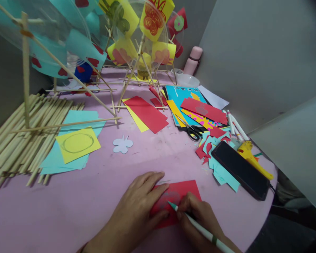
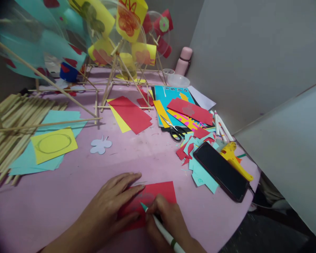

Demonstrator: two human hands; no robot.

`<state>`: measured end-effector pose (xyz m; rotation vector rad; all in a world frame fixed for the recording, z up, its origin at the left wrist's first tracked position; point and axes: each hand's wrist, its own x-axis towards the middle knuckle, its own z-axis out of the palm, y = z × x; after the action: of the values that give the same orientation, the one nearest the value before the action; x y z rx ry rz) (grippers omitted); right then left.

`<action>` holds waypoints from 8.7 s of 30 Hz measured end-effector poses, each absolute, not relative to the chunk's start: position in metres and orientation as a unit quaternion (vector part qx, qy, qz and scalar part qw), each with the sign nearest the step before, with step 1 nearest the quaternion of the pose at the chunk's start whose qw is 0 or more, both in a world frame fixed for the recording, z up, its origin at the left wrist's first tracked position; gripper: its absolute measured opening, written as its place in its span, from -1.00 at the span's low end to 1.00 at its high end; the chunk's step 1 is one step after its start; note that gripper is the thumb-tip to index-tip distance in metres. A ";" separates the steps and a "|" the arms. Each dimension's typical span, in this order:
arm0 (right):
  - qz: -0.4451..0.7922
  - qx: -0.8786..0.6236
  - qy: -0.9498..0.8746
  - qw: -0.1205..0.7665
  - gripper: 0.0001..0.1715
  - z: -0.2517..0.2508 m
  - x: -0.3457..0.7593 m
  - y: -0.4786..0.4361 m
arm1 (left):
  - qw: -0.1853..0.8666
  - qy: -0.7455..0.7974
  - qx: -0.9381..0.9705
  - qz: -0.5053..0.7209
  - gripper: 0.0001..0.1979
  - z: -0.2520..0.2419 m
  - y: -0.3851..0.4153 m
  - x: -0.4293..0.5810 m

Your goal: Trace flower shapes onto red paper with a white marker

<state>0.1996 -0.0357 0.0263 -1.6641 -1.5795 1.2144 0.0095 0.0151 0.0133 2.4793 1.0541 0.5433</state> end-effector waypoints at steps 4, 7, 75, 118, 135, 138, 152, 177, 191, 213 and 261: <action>0.458 -0.602 -0.592 0.279 -0.87 0.025 0.202 -0.036 | 0.196 0.380 0.885 0.187 -0.48 0.015 0.015 0.009; 0.463 -0.603 -0.585 0.282 -0.85 0.025 0.203 -0.036 | 0.196 0.375 0.887 0.185 -0.49 0.015 0.015 0.008; 0.433 -0.616 -0.584 0.304 -0.87 0.028 0.200 -0.040 | 0.194 0.378 0.884 0.196 -0.46 0.010 0.013 0.008; 0.429 -0.621 -0.582 0.303 -0.87 0.025 0.200 -0.040 | 0.195 0.377 0.884 0.194 -0.47 0.013 0.014 0.008; 0.414 -0.631 -0.574 0.318 -0.84 0.024 0.199 -0.040 | 0.206 0.379 0.883 0.183 -0.48 0.015 0.015 0.009; 0.414 -0.628 -0.582 0.309 -0.84 0.023 0.201 -0.040 | 0.204 0.376 0.885 0.184 -0.47 0.015 0.015 0.009; 0.415 -0.612 -0.593 0.320 -0.85 0.024 0.201 -0.040 | 0.200 0.376 0.882 0.202 -0.50 0.014 0.014 0.008; 0.424 -0.608 -0.575 0.345 -0.83 0.019 0.207 -0.039 | 0.183 0.374 0.891 0.180 -0.49 0.012 0.017 0.008; 0.447 -0.598 -0.574 0.336 -0.83 0.018 0.209 -0.041 | 0.185 0.369 0.893 0.180 -0.50 0.014 0.016 0.008; 0.452 -0.629 -0.482 0.409 -0.79 0.019 0.205 -0.045 | 0.185 0.368 0.890 0.195 -0.50 0.011 0.017 0.008; 0.359 -0.607 -0.585 0.400 -0.85 0.013 0.183 -0.058 | 0.222 0.355 0.896 0.150 -0.55 0.022 0.021 -0.008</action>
<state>0.1825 -0.0576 0.0128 -1.5357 -1.4802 0.9072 -0.0080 0.0215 0.0223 2.4744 0.9805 0.4155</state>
